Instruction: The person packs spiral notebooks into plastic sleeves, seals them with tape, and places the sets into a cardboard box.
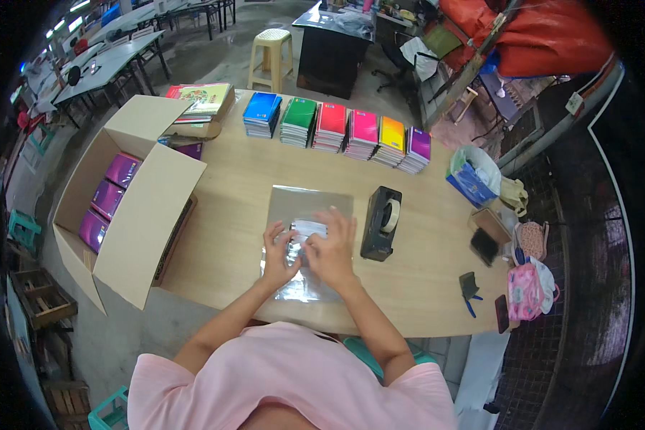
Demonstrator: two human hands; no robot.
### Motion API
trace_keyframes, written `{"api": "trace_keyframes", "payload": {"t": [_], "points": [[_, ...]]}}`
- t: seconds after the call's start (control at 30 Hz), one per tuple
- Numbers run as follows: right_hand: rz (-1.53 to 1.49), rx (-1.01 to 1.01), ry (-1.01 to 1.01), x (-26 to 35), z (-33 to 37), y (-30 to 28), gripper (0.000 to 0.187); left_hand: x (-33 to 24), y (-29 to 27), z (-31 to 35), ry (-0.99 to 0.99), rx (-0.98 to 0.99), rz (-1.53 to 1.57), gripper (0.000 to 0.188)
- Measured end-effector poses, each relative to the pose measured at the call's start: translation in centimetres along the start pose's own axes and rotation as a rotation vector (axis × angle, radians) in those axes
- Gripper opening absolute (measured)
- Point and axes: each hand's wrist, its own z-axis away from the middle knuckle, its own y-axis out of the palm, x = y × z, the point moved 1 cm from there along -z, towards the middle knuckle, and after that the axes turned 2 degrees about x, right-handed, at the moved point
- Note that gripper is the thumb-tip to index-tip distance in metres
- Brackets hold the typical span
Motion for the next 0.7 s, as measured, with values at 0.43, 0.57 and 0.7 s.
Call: {"api": "trace_keyframes", "payload": {"t": [0.43, 0.57, 0.7], "points": [[0.019, 0.752, -0.559, -8.1, -5.1, -2.2, 0.031, -0.2, -4.5, -6.9, 0.620, 0.700, -0.377, 0.066], [-0.007, 0.815, -0.604, -9.7, -6.6, -0.2, 0.020, -0.4, -4.5, -7.7, 0.661, 0.788, -0.350, 0.074], [-0.174, 0.852, -0.545, -8.5, -6.9, 1.3, 0.013, -0.7, -4.5, -8.8, 0.601, 0.954, -0.361, 0.087]]}}
